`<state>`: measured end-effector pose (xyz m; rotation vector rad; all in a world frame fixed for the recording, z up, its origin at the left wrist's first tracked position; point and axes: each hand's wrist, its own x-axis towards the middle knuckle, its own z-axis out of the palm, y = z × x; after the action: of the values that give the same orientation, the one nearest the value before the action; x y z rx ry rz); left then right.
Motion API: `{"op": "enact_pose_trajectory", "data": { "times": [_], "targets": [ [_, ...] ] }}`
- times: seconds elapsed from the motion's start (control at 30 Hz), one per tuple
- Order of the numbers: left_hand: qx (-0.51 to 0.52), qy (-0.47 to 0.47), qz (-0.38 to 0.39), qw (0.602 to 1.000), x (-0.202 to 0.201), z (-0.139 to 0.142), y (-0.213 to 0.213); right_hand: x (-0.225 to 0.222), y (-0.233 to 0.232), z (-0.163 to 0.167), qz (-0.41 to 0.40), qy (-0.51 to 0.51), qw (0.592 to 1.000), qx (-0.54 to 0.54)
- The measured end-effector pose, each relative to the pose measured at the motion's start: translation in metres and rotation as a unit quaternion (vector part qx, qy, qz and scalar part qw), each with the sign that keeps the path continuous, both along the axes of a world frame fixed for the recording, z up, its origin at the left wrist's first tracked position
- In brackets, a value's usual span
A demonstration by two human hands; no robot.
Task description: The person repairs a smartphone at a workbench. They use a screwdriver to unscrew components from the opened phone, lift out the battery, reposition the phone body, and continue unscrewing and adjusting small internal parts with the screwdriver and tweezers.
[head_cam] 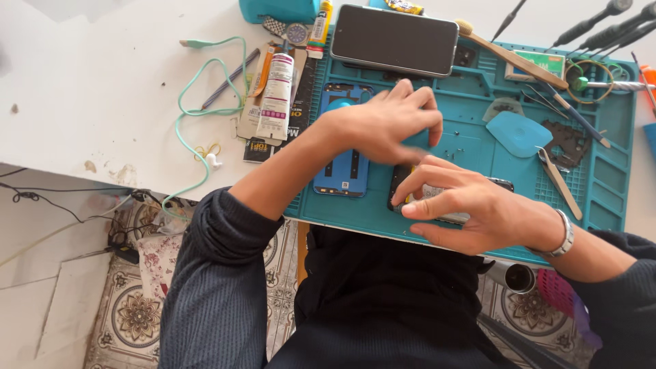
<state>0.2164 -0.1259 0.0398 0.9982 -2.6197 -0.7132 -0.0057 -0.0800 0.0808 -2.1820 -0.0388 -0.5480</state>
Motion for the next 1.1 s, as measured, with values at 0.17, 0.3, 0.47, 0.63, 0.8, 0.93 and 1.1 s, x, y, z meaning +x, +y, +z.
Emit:
{"op": "enact_pose_trajectory", "data": {
  "times": [0.17, 0.3, 0.47, 0.63, 0.8, 0.93, 1.1],
  "targets": [
    [-0.026, 0.063, 0.089, 0.994, -0.010, -0.008, -0.006, -0.001, 0.002, -0.004, -0.021, -0.022, 0.998, -0.056],
    [-0.041, 0.134, 0.126, 0.982, -0.012, -0.002, -0.007, -0.002, 0.001, -0.013, -0.067, -0.054, 0.992, -0.091],
    [-0.054, 0.132, 0.164, 0.976, -0.022, 0.009, -0.003, -0.010, 0.001, -0.019, -0.093, -0.066, 0.988, -0.102],
    [-0.052, 0.118, 0.167, 0.977, -0.036, 0.009, 0.001, -0.023, -0.014, -0.020, -0.225, -0.147, 0.958, -0.100],
    [-0.081, 0.115, 0.108, 0.984, -0.042, 0.003, 0.002, -0.055, -0.056, -0.022, -0.366, -0.191, 0.909, -0.067],
    [-0.081, 0.094, 0.088, 0.988, -0.046, 0.003, 0.002, -0.064, -0.068, -0.029, -0.397, -0.185, 0.899, -0.012],
    [-0.086, 0.113, 0.104, 0.984, -0.055, 0.002, 0.004, -0.059, -0.059, -0.032, -0.390, -0.166, 0.905, -0.031]
  ]
}}
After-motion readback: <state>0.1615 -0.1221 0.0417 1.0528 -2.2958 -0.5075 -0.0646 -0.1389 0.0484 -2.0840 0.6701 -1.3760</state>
